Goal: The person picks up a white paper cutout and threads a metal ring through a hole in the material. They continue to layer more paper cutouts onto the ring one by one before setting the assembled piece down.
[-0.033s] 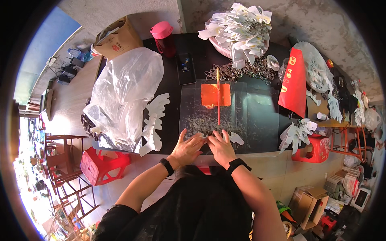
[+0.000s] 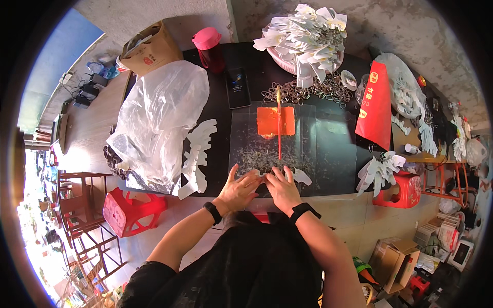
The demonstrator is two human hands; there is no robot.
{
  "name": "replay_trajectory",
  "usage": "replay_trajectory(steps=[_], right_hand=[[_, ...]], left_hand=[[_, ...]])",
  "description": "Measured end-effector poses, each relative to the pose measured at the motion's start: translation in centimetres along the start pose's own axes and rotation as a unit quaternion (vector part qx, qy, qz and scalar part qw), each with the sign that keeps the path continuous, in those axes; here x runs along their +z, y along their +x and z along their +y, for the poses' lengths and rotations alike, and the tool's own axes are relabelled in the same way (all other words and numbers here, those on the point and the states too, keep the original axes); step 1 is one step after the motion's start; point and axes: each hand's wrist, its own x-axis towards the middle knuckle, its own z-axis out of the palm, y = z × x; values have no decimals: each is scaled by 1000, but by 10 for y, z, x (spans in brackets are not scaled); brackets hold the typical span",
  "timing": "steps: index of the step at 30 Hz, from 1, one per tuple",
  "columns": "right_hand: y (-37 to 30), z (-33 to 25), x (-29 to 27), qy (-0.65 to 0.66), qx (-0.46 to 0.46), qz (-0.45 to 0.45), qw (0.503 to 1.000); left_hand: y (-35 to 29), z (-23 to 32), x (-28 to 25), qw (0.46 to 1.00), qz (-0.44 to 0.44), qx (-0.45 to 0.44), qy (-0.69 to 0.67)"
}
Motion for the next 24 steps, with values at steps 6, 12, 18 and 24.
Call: replay_trajectory(steps=[6,12,18,24], right_hand=[[-9,-5,0,-2,25,8,1000],[-13,-4,10,123,115,44,985],[-11,-5,9,156,161,159,961],[-8,-19,10,9,118,92,989]], left_hand=[[-4,-14,-4,999,-22,18,-38],[8,-5,-4,1000,-14,6,-21],[10,5,-1,1000,-22,-17,-2],[12,10,-4,999,-41,-28,16]])
